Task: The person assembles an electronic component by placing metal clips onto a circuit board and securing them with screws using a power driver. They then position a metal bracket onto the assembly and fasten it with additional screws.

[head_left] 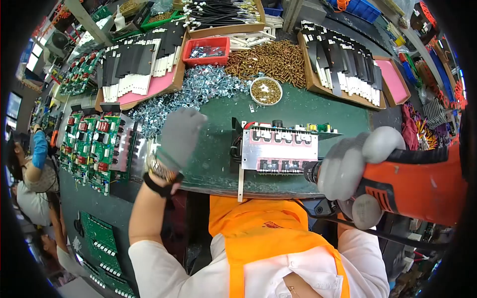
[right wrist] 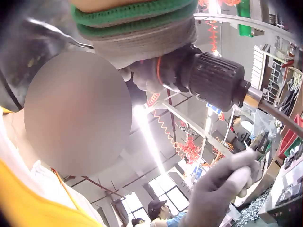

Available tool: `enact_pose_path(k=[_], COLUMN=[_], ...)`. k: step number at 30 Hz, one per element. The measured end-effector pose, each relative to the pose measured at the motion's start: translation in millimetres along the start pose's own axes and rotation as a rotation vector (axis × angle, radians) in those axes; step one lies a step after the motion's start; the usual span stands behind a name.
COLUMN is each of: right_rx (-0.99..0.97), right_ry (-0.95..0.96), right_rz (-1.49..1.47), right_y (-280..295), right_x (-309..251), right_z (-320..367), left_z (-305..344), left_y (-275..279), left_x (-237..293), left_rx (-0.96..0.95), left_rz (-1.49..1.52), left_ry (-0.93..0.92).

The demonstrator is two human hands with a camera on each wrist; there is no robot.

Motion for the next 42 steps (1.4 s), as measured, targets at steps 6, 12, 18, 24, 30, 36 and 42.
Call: enact_pose_path(k=[6,12,18,24,30,36,42], right_rx=[0.266,0.335,0.401,0.109,0.219,0.06,0.237], right_ry=[0.11,0.203,0.111,0.549,0.606,0.555,0.573], right_rz=[0.01,0.066,0.169,-0.077,-0.088,-0.098,-0.094], right_y=[9.5,17.6,36.3,15.9,10.0,8.5,1.9], right_x=[-16.3,-38.9,-21.0,-81.9,-92.7,-84.9,-83.6], right_z=[9.9,19.6,43.6,32.5,49.5,48.0,51.3], left_z=[-3.3,-8.8,-4.7,5.6,3.7,6.8,8.9], left_y=[-59.5,6.3,13.9,-9.9,-15.8,-19.5,-21.0], left_x=[-57.8,0.2,114.1,174.7,175.1,178.3,177.3], left_rx=[-0.198,0.084,-0.33,-0.684,-0.682,-0.748,-0.669], left_rz=[-0.116,0.666,1.28,1.676,1.452,1.545,1.55], left_ry=[0.067,0.43,0.496,0.536,0.525,0.698,0.739])
Point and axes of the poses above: each hand's wrist, its own z-axis away from the middle knuckle, its own y-axis out of the back of the hand, x = y × z, the point moved 7 cm from there along -z, towards the middle knuckle, and after that the axes turned 1 degree about y, right-handed, at the moved point
